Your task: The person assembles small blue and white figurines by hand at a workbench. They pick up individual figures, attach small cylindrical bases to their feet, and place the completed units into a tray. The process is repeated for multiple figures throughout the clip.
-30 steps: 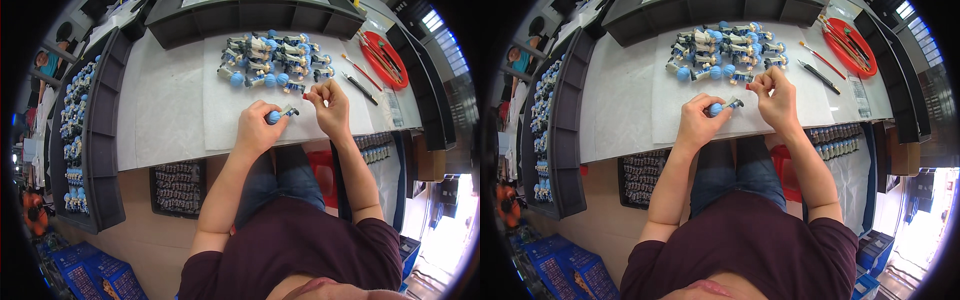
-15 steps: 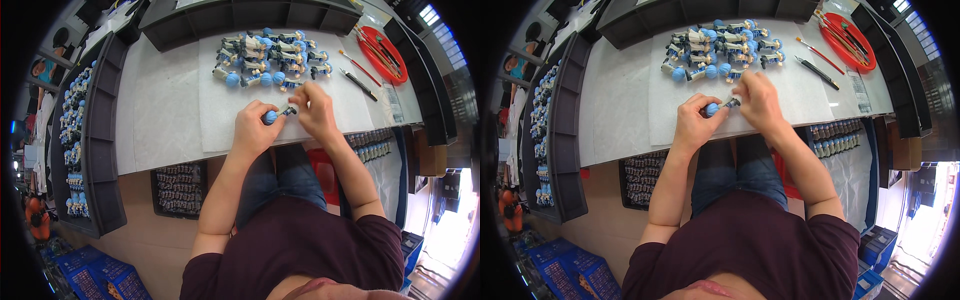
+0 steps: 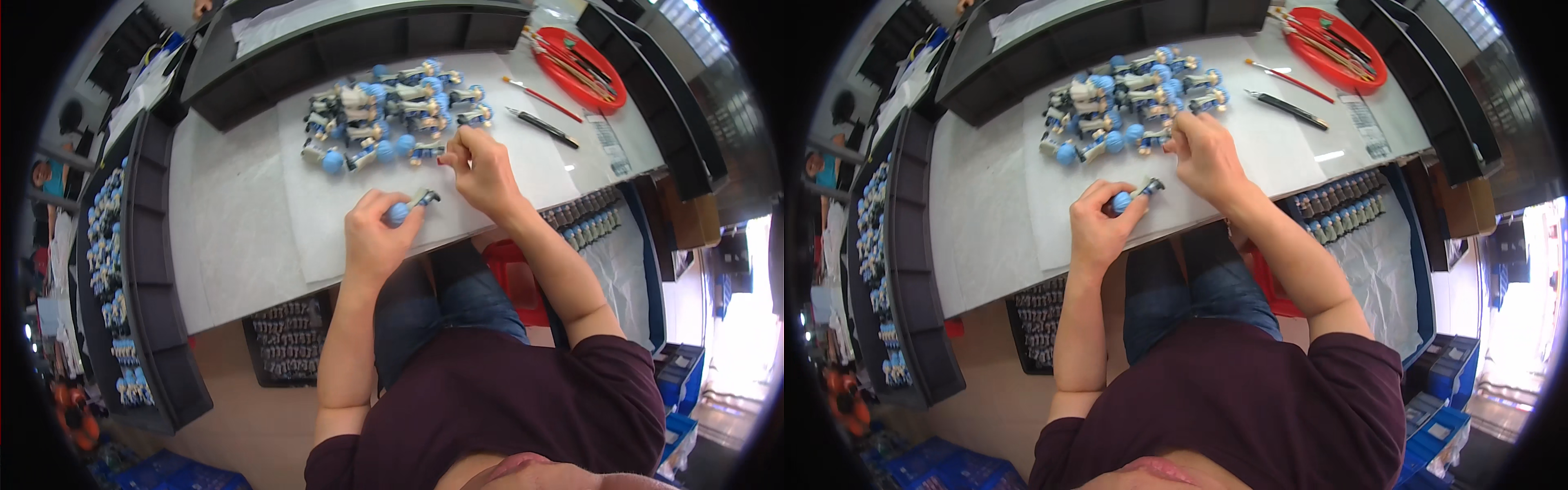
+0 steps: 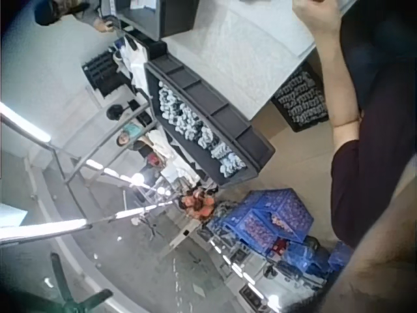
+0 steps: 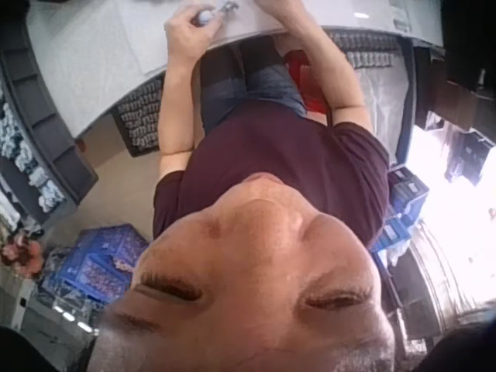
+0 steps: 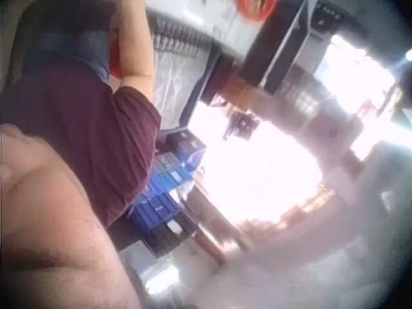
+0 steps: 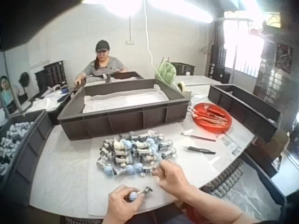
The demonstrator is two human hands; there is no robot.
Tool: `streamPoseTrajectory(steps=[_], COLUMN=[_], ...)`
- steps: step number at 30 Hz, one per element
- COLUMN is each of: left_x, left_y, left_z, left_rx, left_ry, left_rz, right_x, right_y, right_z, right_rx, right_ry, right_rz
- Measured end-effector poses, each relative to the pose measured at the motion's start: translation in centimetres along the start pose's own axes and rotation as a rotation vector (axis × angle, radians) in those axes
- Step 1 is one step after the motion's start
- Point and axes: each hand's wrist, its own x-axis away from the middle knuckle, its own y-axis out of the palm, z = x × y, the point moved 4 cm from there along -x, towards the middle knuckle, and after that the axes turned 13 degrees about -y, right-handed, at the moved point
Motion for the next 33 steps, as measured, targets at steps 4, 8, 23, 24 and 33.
streamPoseTrajectory(steps=[4, 8, 23, 24, 33], left_x=[0.1, 0.3, 0.1, 0.0, -0.1], left_y=[0.3, -0.2, -0.1, -0.2, -1.4], left_z=[-0.1, -0.3, -1.3, -1.5, -1.8], left_rx=[0.050, 0.074, 0.615, 0.619, 0.734], left_ry=[-0.018, -0.037, -0.103, -0.113, -0.188], left_rz=[-0.056, -0.104, -0.315, -0.305, -0.290], right_x=[-2.0, -4.1, 1.0, 0.8, 2.6], right_y=[-5.2, -7.3, -10.6, -10.2, 0.9], right_z=[6.6, 13.2, 13.8, 12.2, -3.1], right_rx=[0.109, 0.240, 0.189, 0.401, -0.648], right_ry=[0.094, 0.229, 0.385, 0.174, 0.131], right_rz=[0.261, 0.160, -0.234, -0.176, -0.253])
